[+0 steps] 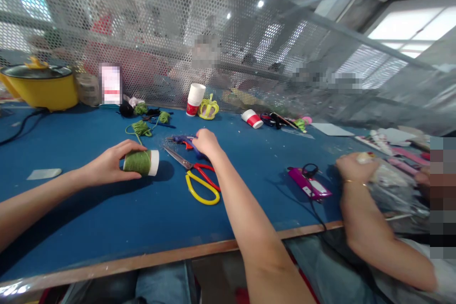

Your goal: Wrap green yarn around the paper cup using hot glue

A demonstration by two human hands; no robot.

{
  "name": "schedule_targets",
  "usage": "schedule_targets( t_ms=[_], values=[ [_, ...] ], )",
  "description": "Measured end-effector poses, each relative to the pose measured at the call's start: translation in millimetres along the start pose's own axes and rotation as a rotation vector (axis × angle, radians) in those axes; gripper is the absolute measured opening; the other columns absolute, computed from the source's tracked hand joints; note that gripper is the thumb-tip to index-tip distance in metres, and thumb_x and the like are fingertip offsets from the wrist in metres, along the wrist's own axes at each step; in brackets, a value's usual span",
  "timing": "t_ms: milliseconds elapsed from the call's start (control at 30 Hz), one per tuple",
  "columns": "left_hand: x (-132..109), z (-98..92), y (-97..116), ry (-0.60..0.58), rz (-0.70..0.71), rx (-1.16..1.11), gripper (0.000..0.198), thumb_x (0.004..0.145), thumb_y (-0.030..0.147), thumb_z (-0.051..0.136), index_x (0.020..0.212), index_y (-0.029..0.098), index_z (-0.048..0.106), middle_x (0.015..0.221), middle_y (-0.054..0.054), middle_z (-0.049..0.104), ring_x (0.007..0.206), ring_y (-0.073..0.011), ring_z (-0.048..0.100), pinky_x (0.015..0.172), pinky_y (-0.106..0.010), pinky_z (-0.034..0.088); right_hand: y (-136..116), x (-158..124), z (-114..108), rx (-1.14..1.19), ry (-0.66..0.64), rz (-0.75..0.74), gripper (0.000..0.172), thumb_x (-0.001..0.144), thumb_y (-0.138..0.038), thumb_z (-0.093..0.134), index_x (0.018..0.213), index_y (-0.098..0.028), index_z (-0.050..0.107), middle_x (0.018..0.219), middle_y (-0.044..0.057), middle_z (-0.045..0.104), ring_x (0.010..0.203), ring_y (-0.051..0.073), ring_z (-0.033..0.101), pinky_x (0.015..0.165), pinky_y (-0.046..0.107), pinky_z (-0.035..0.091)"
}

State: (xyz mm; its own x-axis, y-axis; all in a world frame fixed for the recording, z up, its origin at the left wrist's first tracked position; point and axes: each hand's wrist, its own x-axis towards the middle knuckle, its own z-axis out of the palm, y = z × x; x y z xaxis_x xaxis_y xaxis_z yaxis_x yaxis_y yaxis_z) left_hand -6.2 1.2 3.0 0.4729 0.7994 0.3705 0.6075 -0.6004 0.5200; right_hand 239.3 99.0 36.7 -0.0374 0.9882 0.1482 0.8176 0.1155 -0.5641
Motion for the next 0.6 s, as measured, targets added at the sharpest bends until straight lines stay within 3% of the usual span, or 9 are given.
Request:
schedule_targets(
  t_ms=[100,233,400,500,600],
  values=[
    [0.2,-0.5,-1.9,0.006,0.015,0.018,0.048,0.068,0.033,0.064,0.109,0.017,0.047,0.107,-0.01,0.051,0.101,-0.0255,0.051,0.087,-0.04,0.043,17.7,-0.2,11.4,-0.026,-0.038,0.061,0.034,0.047,-0.001,0.065,0.04,-0.021,0.039,0.048,0.003,0.052,0.071,0.025,0.058,0.064,0.033,0.043],
    [-1.0,-0.4,-5.8,-0.011,0.026,0.036,0.047,0.07,0.033,0.063,0.111,0.019,0.045,0.109,-0.01,0.049,0.103,-0.0258,0.05,0.089,-0.041,0.043,20.3,-4.6,23.1,0.022,-0.012,0.094,0.028,0.049,-0.005,0.066,0.051,-0.021,0.044,0.057,0.004,0.056,0.078,0.025,0.059,0.065,0.031,0.043],
    [-1.3,-0.8,-11.1,-0.023,0.054,0.061,0.044,0.073,0.03,0.061,0.113,0.02,0.044,0.112,-0.009,0.049,0.105,-0.0255,0.05,0.091,-0.042,0.042,4.7,-23.5,5.4,0.203,-0.061,0.076,0.024,0.063,-0.011,0.06,0.083,-0.018,0.049,0.065,-0.001,0.059,0.052,0.012,0.056,0.052,0.026,0.046],
    [-1.0,-0.9,-12.7,0.005,0.075,0.069,0.042,0.074,0.025,0.059,0.112,0.021,0.044,0.115,-0.01,0.047,0.108,-0.0253,0.048,0.092,-0.041,0.041,-7.8,-40.8,-8.4,0.467,-0.212,0.027,0.014,0.068,-0.018,0.06,0.078,-0.016,0.051,0.06,-0.001,0.058,0.045,0.008,0.051,0.049,0.024,0.046],
    [-1.2,-0.4,-13.6,0.019,0.087,0.073,0.04,0.074,0.022,0.057,0.112,0.022,0.044,0.116,-0.009,0.044,0.109,-0.0246,0.047,0.093,-0.041,0.041,-19.1,-55.0,-13.3,0.616,-0.301,0.028,0.017,0.068,-0.021,0.063,0.077,-0.014,0.051,0.058,0.0,0.059,0.043,0.008,0.052,0.044,0.022,0.045]
  ],
)
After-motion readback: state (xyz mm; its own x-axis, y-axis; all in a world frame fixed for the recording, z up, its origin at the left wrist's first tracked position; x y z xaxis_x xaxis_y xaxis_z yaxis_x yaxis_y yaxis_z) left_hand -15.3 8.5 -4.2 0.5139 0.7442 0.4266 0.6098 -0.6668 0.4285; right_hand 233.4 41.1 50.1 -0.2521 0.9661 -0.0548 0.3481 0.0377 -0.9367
